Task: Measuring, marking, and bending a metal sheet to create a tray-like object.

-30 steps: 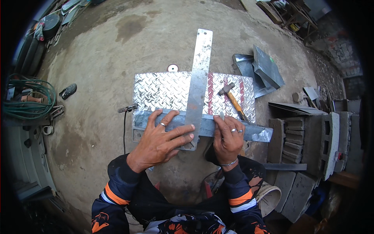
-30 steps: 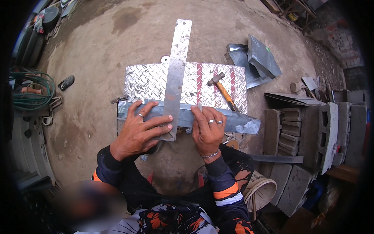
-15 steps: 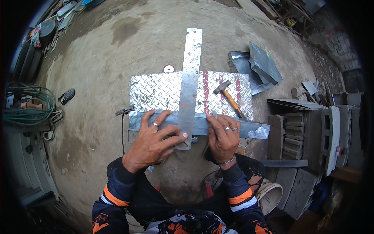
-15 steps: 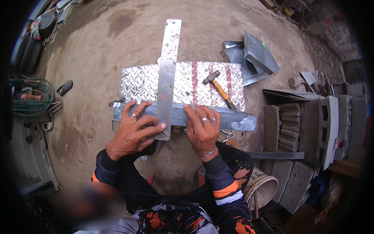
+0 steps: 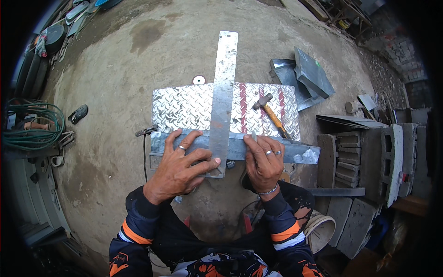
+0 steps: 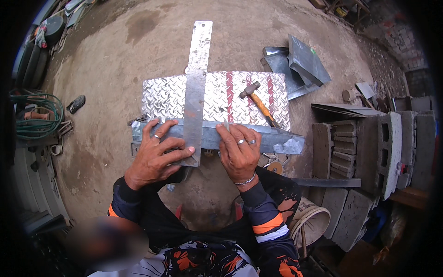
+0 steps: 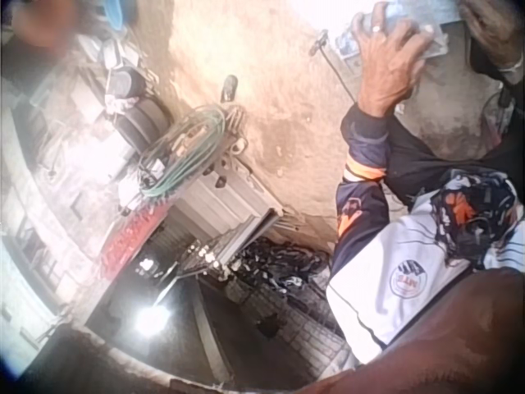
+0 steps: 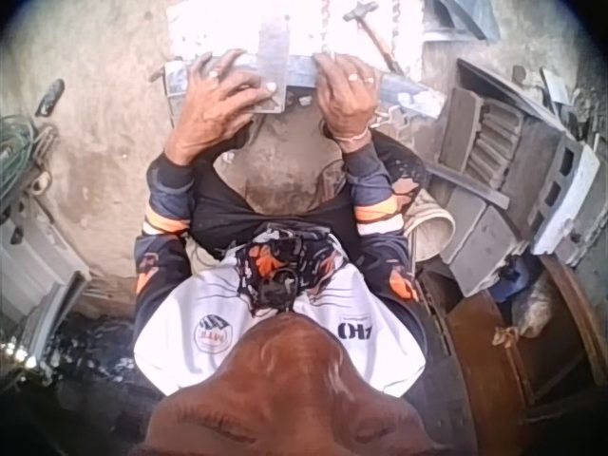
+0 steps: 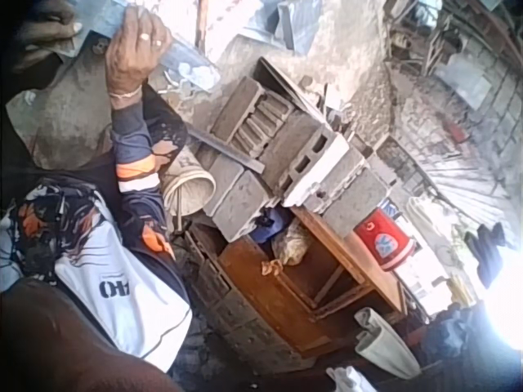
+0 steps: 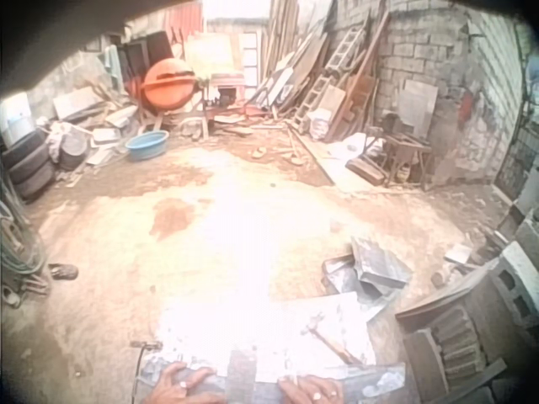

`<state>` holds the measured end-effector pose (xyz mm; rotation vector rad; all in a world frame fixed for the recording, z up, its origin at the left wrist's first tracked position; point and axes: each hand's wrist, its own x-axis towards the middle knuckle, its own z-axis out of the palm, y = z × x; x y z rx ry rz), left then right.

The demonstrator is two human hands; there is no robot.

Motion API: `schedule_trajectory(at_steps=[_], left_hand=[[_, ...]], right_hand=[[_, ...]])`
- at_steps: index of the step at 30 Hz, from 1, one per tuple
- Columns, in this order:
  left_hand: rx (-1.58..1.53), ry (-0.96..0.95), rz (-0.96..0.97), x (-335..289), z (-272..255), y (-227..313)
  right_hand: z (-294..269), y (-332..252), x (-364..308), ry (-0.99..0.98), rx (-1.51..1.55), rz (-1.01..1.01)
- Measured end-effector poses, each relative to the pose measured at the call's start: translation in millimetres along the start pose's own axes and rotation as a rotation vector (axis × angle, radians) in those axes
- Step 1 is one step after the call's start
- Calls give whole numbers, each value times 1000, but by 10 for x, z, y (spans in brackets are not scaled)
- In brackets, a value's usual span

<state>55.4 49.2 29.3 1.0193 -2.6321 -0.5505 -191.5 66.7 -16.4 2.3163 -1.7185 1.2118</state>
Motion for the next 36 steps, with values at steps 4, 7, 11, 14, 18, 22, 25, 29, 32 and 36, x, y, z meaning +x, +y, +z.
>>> schedule_trajectory(at_steps=[4,7,11,14,18,22,25,29,32,36], left_hand=[[-12,42,-17,14,-7,21],[-14,40,-17,21,-27,24],[-3,27,-8,45,-63,33],[-2,-8,-15,58,-90,46],[-14,8,-11,18,-66,46],[-29,6,-17,5,-88,50],[-44,11,-14,2,-91,52],[-59,39,-21,-16,-61,54],[-59,34,-1,-29,-50,30],[-69,43,-7,-52,-9,17]], right_hand=[[0,-5,11,6,3,-4],[-5,-10,20,1,8,-4],[-18,-25,33,5,31,17],[-80,-80,86,17,106,25],[-54,-420,-5,98,352,389],[-121,-494,108,-99,217,324],[-85,-535,151,-133,245,386],[-26,-594,191,-143,216,398],[-26,-634,222,-174,186,409],[-7,-643,218,-185,175,413]])
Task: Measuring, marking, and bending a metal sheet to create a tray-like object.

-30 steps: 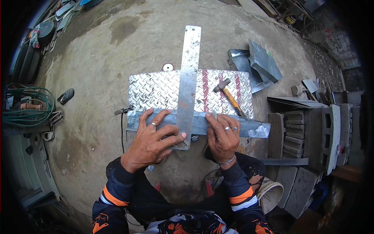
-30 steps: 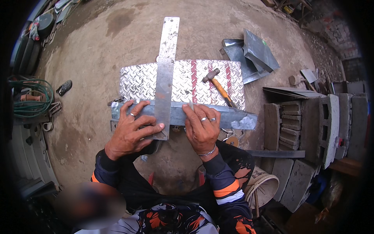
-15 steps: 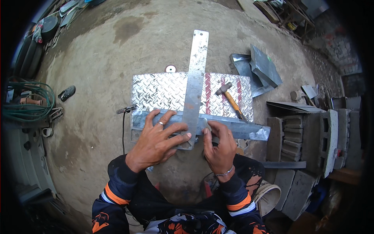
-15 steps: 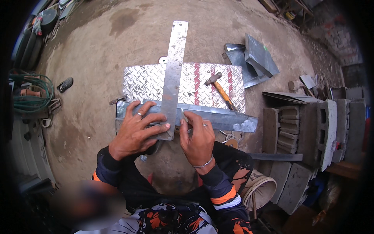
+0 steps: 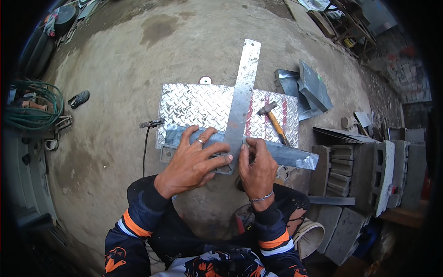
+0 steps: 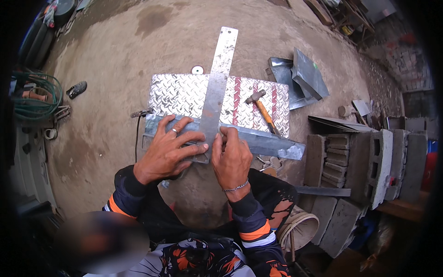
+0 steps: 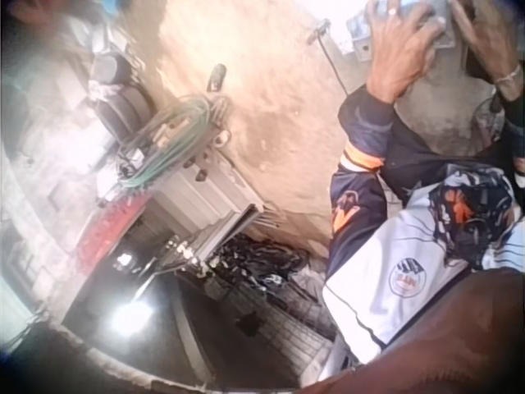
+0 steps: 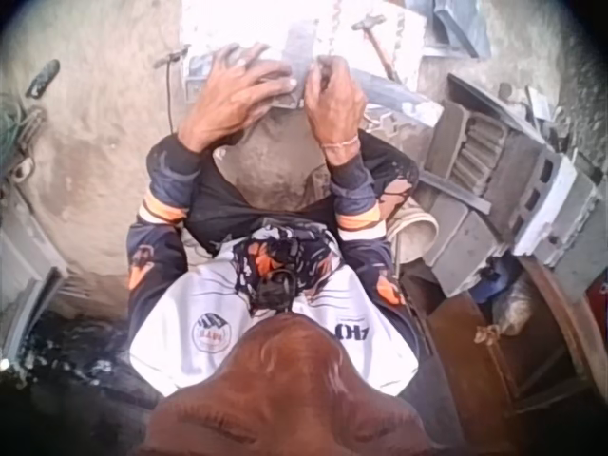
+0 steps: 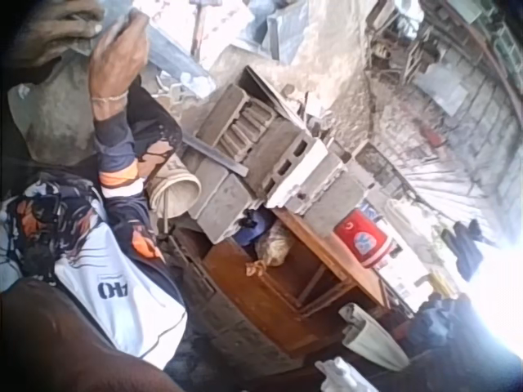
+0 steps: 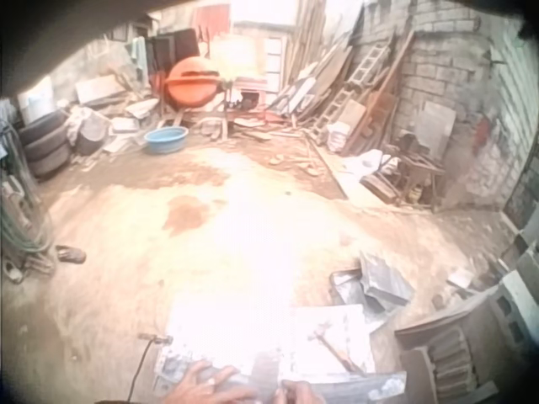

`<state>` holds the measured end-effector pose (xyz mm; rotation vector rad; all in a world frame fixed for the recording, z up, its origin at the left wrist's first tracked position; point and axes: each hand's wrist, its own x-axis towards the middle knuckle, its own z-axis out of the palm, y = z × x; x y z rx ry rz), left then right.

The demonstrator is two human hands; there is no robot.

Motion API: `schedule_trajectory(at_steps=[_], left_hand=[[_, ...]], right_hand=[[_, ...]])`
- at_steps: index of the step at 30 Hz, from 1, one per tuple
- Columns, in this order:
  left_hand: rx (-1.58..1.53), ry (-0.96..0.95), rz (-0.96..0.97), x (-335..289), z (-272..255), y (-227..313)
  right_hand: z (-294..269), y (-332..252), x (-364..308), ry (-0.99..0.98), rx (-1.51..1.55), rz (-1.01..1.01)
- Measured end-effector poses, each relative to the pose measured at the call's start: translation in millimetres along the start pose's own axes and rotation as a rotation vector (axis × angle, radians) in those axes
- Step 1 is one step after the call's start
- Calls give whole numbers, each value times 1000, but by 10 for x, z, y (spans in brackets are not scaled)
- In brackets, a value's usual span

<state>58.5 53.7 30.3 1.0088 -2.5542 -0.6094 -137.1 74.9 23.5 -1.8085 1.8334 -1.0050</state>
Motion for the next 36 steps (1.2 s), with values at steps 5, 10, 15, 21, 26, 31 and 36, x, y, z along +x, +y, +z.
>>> schedule_trajectory(at_steps=[5,10,15,21,26,31,36], left_hand=[[11,13,9,4,10,-9],[5,9,9,18,14,-9],[-12,59,-2,34,-4,11],[8,-4,1,13,-7,-13],[20,10,13,-1,5,-8],[9,5,11,-5,7,-7],[8,10,9,-28,21,-19]], right_hand=[[8,38,30,-4,-73,-93],[-71,21,56,-53,-126,-130],[-205,1,-259,-206,-143,-101],[-377,-11,-539,-449,-11,152],[-197,48,-186,-60,46,18],[-33,35,-55,-7,23,36],[11,-16,10,-22,7,41]])
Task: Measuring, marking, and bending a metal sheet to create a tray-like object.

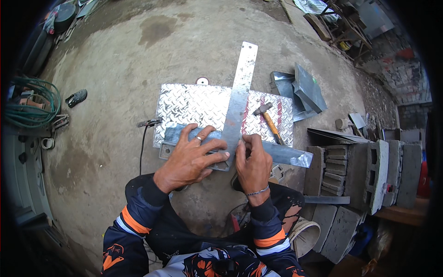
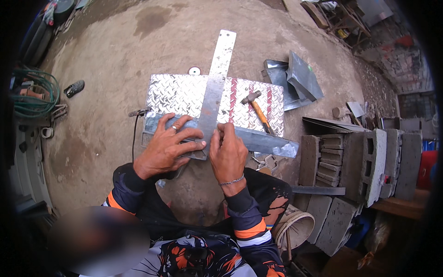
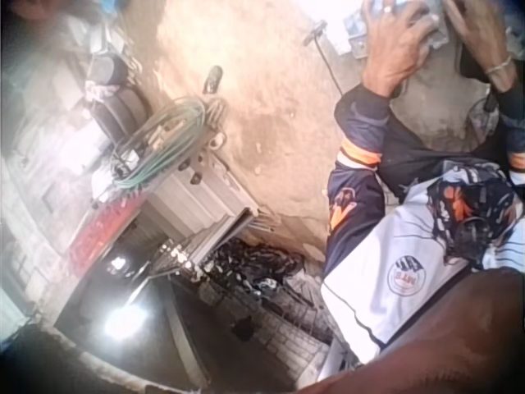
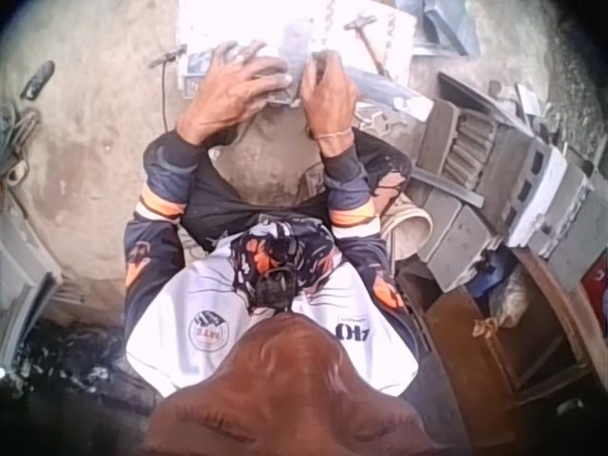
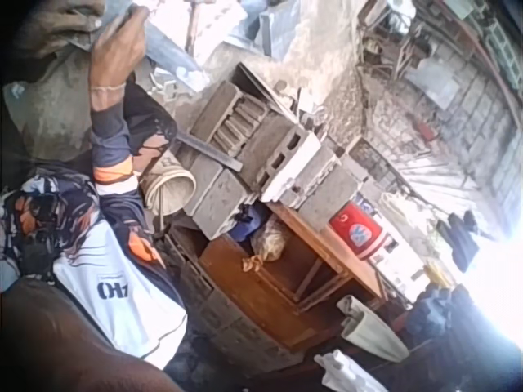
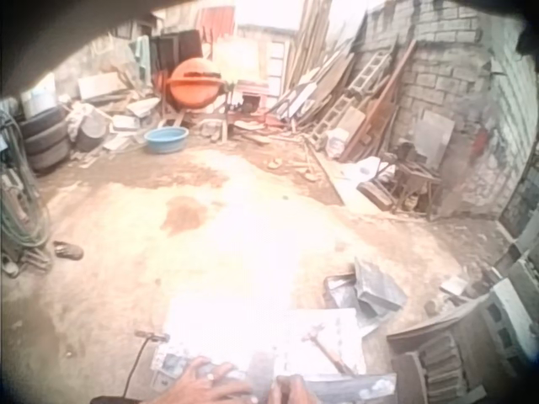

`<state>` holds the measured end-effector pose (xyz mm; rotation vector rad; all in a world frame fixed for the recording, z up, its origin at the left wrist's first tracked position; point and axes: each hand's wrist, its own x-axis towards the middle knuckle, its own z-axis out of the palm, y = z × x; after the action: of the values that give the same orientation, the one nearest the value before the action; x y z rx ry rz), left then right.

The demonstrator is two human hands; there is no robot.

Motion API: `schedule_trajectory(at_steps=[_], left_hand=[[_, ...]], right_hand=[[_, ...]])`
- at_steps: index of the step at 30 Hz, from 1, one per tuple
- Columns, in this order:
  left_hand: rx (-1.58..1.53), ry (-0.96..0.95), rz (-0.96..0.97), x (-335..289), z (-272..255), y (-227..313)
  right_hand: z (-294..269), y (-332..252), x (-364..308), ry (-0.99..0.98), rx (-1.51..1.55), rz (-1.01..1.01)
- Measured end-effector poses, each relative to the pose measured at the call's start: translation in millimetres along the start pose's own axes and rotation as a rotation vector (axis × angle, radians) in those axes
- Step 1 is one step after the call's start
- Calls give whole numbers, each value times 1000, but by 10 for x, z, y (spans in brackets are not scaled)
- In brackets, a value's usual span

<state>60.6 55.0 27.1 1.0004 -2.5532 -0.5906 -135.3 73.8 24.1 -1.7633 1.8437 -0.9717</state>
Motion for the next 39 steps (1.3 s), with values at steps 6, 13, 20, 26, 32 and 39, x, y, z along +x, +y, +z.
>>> schedule_trajectory(at_steps=[6,13,20,26,32,39], left_hand=[[-5,13,-7,-2,11,11],[-30,44,-1,-8,41,16],[-18,21,1,40,14,-24],[-36,69,28,2,3,-36],[16,57,41,0,84,-38],[52,62,16,-28,181,9]], right_hand=[[11,38,-18,-17,-73,-72],[0,45,-117,10,-143,-170],[-306,225,-688,-461,-106,-32],[-884,247,-469,-306,209,186],[-690,652,231,342,65,4],[-377,946,272,233,-208,-107]])
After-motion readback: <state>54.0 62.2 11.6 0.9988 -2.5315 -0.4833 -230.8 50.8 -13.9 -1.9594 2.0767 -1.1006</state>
